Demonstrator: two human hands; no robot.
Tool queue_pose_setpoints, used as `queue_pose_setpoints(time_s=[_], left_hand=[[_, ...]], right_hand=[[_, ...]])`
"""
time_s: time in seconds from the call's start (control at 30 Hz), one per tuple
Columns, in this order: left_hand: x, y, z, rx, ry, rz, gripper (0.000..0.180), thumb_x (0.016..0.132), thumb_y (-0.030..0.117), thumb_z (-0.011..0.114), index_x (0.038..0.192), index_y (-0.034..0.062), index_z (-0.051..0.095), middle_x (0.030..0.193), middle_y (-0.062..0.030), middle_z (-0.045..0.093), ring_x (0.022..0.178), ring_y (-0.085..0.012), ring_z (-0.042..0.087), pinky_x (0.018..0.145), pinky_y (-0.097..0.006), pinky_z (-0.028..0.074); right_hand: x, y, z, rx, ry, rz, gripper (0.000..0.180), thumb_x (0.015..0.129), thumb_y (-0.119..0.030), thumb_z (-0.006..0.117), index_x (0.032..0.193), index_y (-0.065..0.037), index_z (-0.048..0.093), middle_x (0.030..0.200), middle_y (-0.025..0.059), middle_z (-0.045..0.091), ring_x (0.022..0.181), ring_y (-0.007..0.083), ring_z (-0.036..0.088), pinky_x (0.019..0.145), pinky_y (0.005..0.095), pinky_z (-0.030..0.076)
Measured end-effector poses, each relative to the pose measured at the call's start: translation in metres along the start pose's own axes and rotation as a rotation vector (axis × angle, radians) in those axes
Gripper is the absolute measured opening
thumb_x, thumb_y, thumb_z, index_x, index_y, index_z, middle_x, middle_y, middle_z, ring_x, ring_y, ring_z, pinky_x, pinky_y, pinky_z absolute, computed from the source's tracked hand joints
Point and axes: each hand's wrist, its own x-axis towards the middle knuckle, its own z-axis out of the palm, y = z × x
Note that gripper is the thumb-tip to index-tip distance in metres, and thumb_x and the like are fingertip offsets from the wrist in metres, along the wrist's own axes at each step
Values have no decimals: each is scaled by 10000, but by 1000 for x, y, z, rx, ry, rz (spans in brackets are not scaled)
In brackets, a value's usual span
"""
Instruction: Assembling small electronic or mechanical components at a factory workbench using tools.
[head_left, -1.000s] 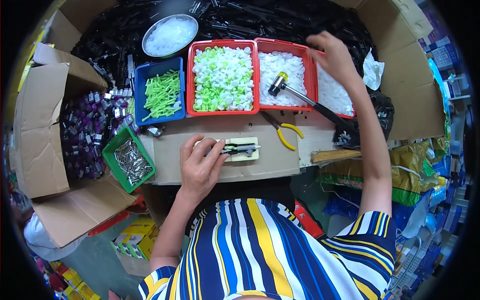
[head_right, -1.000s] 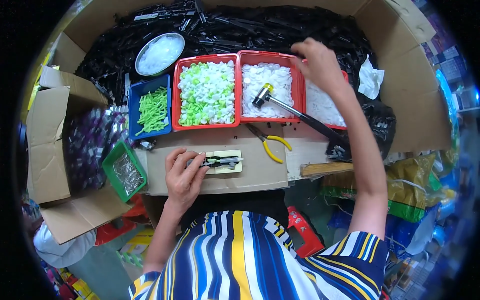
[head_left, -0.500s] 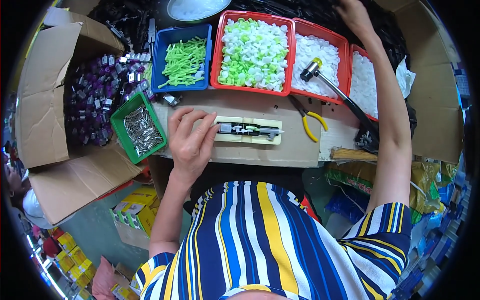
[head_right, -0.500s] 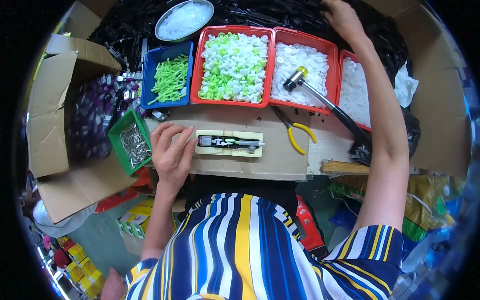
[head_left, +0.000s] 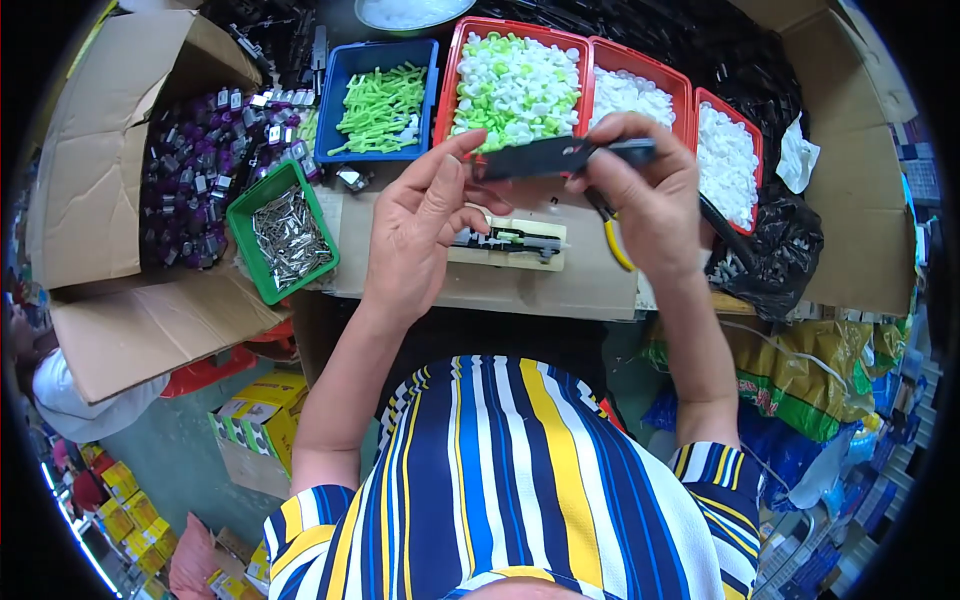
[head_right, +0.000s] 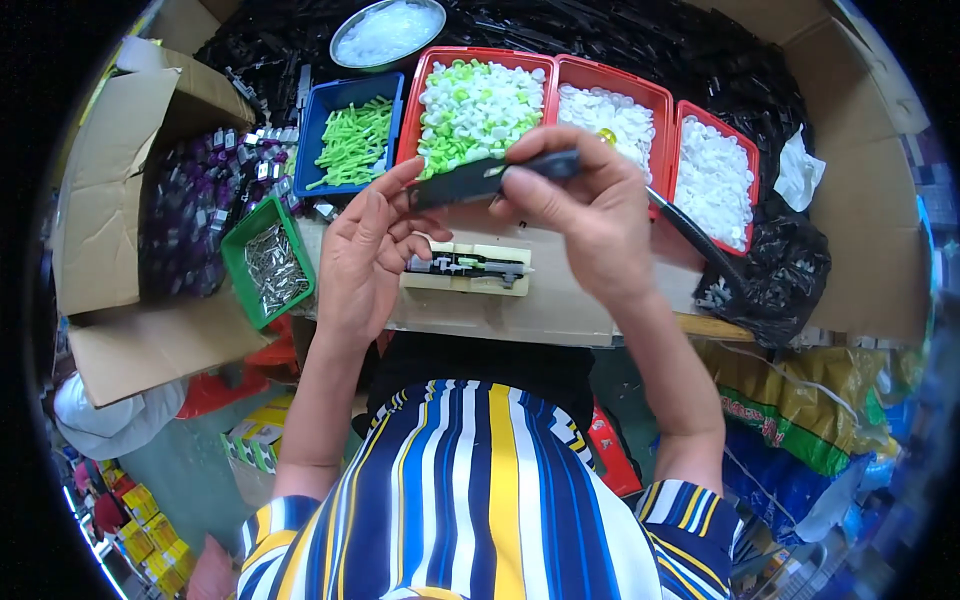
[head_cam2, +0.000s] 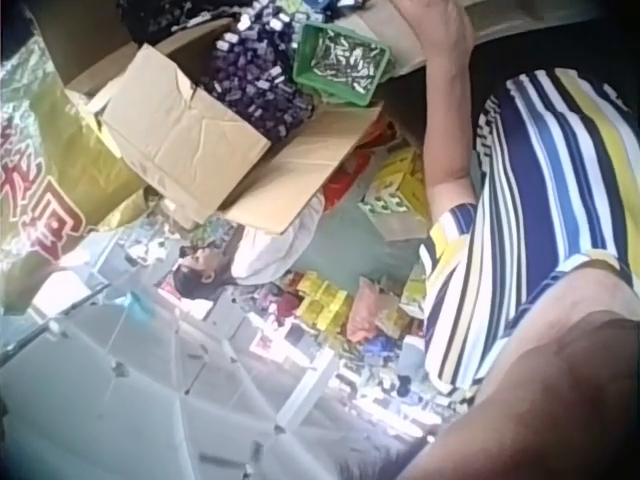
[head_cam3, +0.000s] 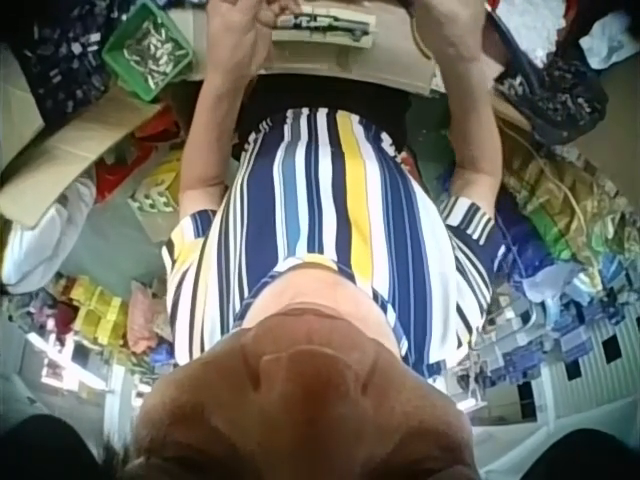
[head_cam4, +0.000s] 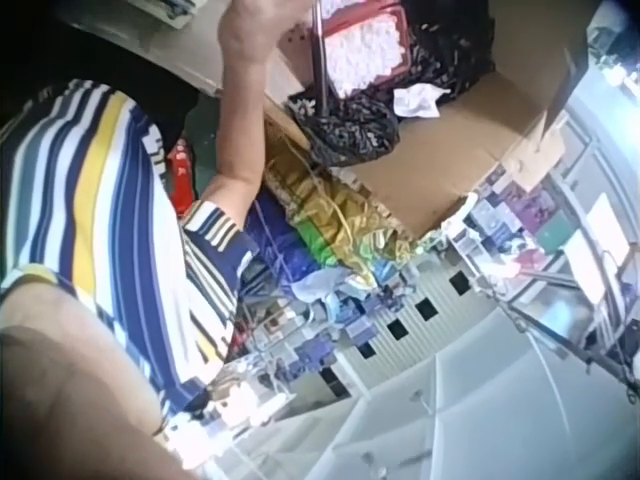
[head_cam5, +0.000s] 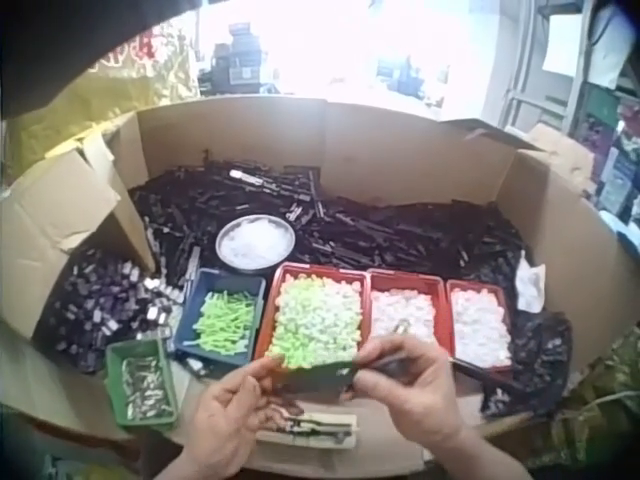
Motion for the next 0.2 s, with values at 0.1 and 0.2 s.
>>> queue_pose_setpoints(time_s=[0.1, 0.2], left_hand=[[-2, 0, -13, 116, -54, -50, 409, 1017, 207, 583, 1353, -22, 547, 1044, -128, 684, 837, -153, 667, 662, -224, 491], [-7, 0, -14, 426, 18, -3, 400, 1016, 170, 576, 1368, -15, 537, 1113, -154, 673, 825, -177, 672, 664, -225, 501]], right_hand=[[-9, 12, 2, 131, -82, 1, 249, 884, 4, 693, 1115, 34, 605, 1035, 112, 647, 863, 168, 684, 795, 292, 595], [-14, 0, 3, -643, -104, -153, 385, 907, -42, 693, 1267, 4, 563, 1136, 119, 618, 1022, 215, 652, 856, 332, 585]])
